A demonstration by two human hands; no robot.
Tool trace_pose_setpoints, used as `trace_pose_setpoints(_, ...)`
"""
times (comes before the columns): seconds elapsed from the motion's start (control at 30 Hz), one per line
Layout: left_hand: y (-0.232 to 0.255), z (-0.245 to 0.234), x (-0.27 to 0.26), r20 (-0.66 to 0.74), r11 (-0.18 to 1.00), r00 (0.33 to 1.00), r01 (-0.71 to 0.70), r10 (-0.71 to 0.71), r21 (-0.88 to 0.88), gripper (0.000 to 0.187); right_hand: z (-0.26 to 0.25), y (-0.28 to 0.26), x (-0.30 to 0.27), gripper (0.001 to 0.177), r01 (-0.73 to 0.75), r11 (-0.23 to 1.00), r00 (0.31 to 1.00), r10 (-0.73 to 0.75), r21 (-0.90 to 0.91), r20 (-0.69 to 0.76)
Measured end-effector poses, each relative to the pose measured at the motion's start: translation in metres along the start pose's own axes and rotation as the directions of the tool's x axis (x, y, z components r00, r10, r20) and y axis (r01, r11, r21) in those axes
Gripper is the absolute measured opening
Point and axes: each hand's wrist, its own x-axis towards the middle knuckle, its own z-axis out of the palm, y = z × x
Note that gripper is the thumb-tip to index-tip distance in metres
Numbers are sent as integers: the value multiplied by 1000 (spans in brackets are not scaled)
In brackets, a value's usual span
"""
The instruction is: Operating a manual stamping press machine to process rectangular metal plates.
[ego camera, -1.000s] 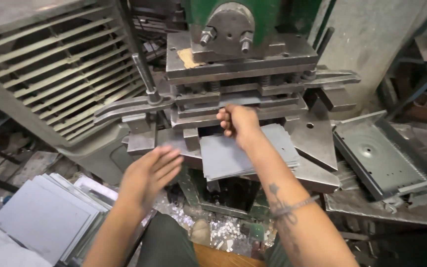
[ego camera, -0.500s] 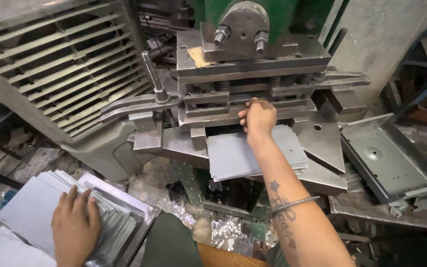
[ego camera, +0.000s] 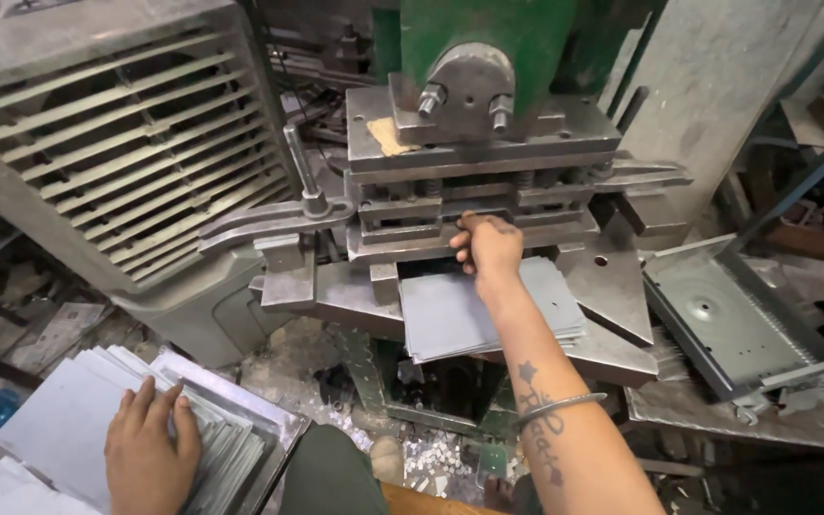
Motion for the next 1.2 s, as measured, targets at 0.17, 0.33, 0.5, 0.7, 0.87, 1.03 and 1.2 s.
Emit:
trace_pose_setpoints(0.17, 8, -9, 1, -8, 1000, 1000, 10, -10, -3, 29, -2, -1, -1, 19, 2, 1000, 1000, -2, -27, 10)
trace_pose_setpoints(0.33, 13, -14, 1, 14, 999, 999, 37, -37, -3, 29, -3, -8, -6, 20, -35, 998, 999, 37, -55, 31)
trace_pose_setpoints(0.5, 3, -4, 0, 9, 1000, 1000, 10, -10, -1, 29, -5, -5, -2, 21, -30, 999, 998, 31, -33, 50)
trace_pose_setpoints(0.7, 2, 0, -2, -33, 1000, 999, 9, -9, -13, 27, -5, -9, -4, 22, -57, 998, 997, 59, -32, 56)
trace_pose_setpoints(0.87, 4, -1, -1, -47, 1000, 999, -2, 2, -4, 27, -9, -7, -4, 24, -41, 998, 996, 44, -43, 80)
trace_pose_setpoints(1.03, 8, -10, 3, 19, 1000, 1000, 14, -14, -2, 29, 0, -10, 0, 19, -100, 995, 995, 100, -7, -1)
trace_pose_setpoints(1.2, 15, -18, 3, 25, 999, 999, 27, -26, -45, 29, 3, -19, 18, 19, -247, 961, 967, 253, 126, -31)
